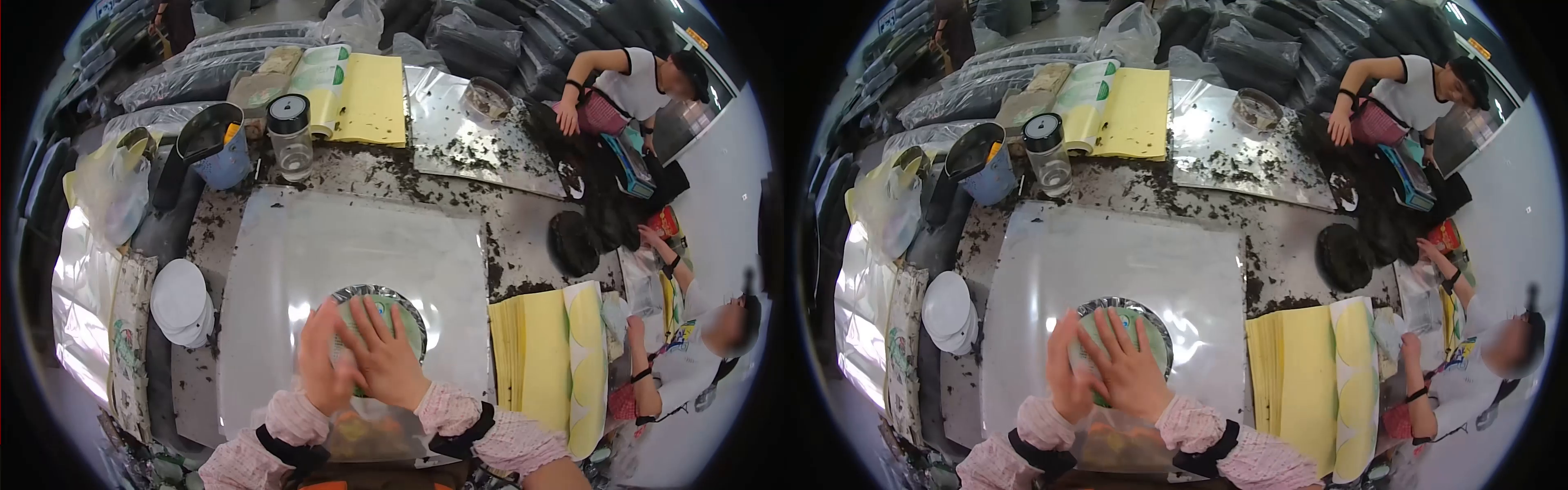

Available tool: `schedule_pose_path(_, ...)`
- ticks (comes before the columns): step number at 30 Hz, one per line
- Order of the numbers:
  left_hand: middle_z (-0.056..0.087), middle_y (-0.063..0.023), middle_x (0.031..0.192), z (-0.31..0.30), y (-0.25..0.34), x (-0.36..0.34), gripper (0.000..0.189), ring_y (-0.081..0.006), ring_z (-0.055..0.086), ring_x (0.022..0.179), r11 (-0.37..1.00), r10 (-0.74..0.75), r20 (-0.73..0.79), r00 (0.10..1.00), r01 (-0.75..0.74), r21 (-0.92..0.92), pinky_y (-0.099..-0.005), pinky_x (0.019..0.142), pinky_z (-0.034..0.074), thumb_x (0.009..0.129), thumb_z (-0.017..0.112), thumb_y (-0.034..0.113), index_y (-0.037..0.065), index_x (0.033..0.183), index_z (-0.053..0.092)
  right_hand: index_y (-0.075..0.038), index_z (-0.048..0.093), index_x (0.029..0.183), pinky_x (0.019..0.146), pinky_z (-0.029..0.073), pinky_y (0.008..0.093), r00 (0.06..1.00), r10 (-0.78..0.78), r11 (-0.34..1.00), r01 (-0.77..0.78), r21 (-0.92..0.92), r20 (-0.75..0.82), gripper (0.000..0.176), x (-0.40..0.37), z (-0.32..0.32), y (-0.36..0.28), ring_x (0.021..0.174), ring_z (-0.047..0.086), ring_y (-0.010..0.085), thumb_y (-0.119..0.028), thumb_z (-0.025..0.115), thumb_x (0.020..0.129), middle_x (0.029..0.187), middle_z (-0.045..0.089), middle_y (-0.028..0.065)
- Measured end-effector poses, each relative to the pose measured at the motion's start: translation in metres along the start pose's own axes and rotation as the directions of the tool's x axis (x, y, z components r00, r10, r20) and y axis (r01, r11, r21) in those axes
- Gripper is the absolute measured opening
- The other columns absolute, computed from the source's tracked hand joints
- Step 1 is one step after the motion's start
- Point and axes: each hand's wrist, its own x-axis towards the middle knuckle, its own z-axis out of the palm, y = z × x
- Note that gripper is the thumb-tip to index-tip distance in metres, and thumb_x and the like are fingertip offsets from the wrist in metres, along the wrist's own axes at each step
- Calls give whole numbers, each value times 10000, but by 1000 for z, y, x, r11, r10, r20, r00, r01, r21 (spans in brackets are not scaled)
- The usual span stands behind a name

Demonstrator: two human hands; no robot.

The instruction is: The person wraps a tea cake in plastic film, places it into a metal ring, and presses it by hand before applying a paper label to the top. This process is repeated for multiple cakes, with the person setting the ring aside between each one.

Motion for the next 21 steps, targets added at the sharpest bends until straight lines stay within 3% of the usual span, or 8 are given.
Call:
schedule_pose_path(2,517,-186,1445,-9,-4,8,539,-365,445,1396,779,305,335,891,-436,450,-479,1157,350,939,526,257,-39,1390,525,-154,330,1579,1180,81,680,997,28,999,-27,-28,66,752,4,7,-1,1532,167,395,-423,579,923,1650,219,203)
schedule_pose_path(3,458,-192,1503,-10,2,25,661,-357,405,1427,810,191,535,823,-440,387,-500,1181,300,915,572,344,-49,1435,468,-160,331,1580,1180,61,681,997,42,999,-41,-17,60,752,6,7,-3,1529,169,404,-441,566,924,1649,223,202)
schedule_pose_path(6,470,-190,1493,4,-4,45,756,-359,356,1455,920,-86,641,763,-187,346,-510,1206,235,870,617,424,-48,1442,467,-172,329,1582,1184,26,681,995,76,991,-82,101,64,778,9,7,-1,1526,168,403,-466,573,904,1648,244,178)
schedule_pose_path(10,471,-190,1485,15,-18,38,788,-354,324,1471,905,-143,681,719,-183,383,-504,1218,198,875,605,468,-52,1448,458,-184,332,1583,1186,17,676,985,114,983,-131,128,127,761,9,20,4,1525,162,401,-497,537,921,1648,243,178)
schedule_pose_path(16,481,-189,1462,10,-16,40,643,-350,331,1466,933,-78,630,773,-166,320,-520,1210,199,900,624,343,-25,1412,498,-127,400,1534,1185,61,689,991,88,992,-96,80,100,748,-1,22,0,1501,214,411,-406,632,880,1579,372,169)
schedule_pose_path(17,541,-193,1387,4,-19,39,476,-359,466,1361,955,18,547,837,-176,238,-481,1151,321,917,624,201,-6,1341,561,-117,410,1524,1185,83,685,990,85,991,-96,89,115,734,-5,20,2,1494,230,416,-386,640,881,1562,386,185)
schedule_pose_path(20,604,-203,1291,-25,-3,25,372,-385,570,1216,952,-287,77,955,275,138,-456,1040,448,911,639,100,2,1268,610,-95,451,1485,1169,195,653,992,48,988,-30,153,-116,720,-6,18,18,1451,309,445,-410,682,879,1512,400,266)
schedule_pose_path(21,670,-196,1151,-25,-12,19,304,-368,648,1049,923,-238,-98,966,256,287,-409,908,520,904,652,63,-4,1200,650,-108,465,1479,1162,209,653,990,51,990,-32,141,-131,722,-6,10,18,1442,322,453,-439,686,876,1518,389,274)
